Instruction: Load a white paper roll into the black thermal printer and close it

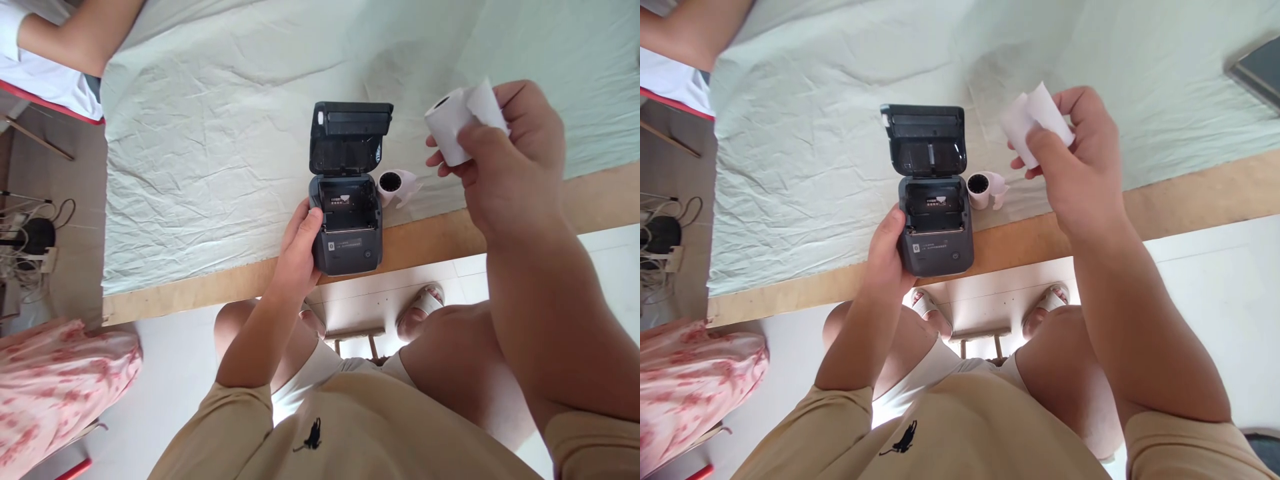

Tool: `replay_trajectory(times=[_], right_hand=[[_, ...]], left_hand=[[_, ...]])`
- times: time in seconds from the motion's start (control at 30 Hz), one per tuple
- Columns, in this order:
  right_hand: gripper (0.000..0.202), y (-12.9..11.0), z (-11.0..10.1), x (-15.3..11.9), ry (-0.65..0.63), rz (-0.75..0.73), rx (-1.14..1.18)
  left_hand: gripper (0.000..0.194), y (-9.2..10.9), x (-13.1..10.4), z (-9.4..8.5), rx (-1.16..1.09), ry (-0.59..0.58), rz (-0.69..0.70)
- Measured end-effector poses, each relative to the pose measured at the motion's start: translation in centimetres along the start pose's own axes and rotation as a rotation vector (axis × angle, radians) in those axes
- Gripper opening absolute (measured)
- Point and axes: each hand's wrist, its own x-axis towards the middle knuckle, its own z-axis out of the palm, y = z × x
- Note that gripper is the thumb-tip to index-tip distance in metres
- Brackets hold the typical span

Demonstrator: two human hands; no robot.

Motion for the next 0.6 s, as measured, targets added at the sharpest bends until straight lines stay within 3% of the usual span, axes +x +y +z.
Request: replay_trajectory(times=[0.1, 0.17, 0.23, 0.33, 0.53, 0.6], right_hand=[[0.015, -2.4, 1.1, -1.3, -0.033, -0.38, -0.042], [0.02, -3.4, 2.1, -2.2, -0.128, -0.5, -0.158], [0.02, -3.6, 3.2, -2.7, -0.258, -0.496, -0.357], [0.02, -3.0, 4.3, -3.0, -0.342, -0.459, -0.544], [0.023, -2.6, 4.1, -3.2, -0.226, -0.611, -0.501], [0.021, -3.0, 3.8, -3.5, -0.252, -0.651, -0.465]], left_hand=[[0.05, 0.0, 0.1, -0.2, 0.016, -0.027, 0.01], [0.051, 0.0, 0.0, -0.2, 0.017, -0.039, 0.015], [0.052, 0.0, 0.0, -0.1, 0.011, -0.044, 0.016], [0.055, 0.1, -0.1, 0.0, 0.006, -0.059, 0.026], [0.052, 0.3, -0.2, 0.1, 0.012, -0.077, 0.041], [0.056, 0.2, -0.2, -0.1, 0.018, -0.091, 0.064]])
